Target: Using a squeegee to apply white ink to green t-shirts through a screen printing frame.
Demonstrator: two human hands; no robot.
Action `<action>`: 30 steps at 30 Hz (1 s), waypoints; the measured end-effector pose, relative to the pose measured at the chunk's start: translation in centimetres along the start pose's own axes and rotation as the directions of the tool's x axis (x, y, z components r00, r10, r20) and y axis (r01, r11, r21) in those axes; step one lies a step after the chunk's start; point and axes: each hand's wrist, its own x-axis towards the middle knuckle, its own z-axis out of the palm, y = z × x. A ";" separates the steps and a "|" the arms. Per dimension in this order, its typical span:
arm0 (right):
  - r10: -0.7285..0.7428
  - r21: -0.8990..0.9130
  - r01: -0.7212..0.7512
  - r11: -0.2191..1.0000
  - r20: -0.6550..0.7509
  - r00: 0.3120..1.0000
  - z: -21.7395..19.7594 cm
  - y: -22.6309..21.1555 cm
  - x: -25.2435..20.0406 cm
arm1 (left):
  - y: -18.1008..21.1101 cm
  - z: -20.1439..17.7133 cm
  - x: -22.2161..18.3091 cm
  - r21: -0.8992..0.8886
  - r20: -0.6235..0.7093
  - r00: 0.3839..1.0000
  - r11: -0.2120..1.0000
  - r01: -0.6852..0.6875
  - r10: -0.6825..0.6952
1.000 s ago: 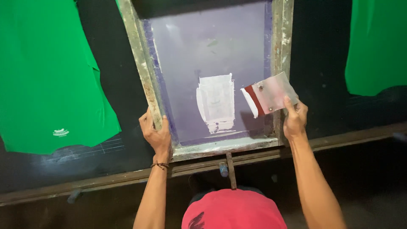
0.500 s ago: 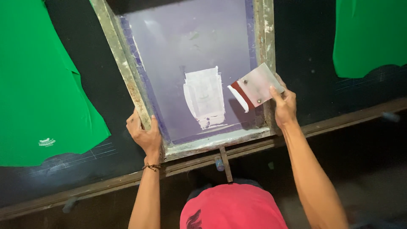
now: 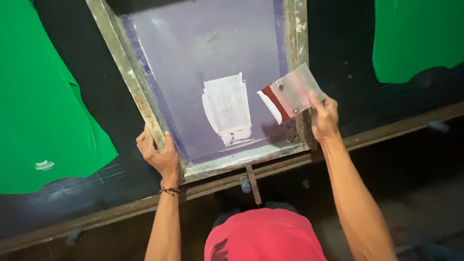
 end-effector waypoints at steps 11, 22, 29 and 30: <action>-0.088 -0.082 0.094 0.992 0.076 0.993 -3.2 6.4 1.2 | 2.1 -1.0 0.6 -0.018 0.057 0.998 1.000 0.011 -0.010; -0.087 -0.089 0.092 0.992 0.062 0.994 -2.9 6.3 1.1 | 1.8 -1.0 0.7 0.020 0.076 0.997 1.000 0.005 -0.006; -0.069 -0.089 0.073 0.993 0.042 0.997 -1.8 4.6 0.5 | 1.5 -0.7 0.4 0.011 0.039 0.999 0.999 0.033 -0.033; -0.080 -0.098 0.084 0.992 0.046 0.996 -1.7 4.5 0.6 | 1.5 -0.7 0.4 0.013 0.038 0.999 0.999 0.036 -0.037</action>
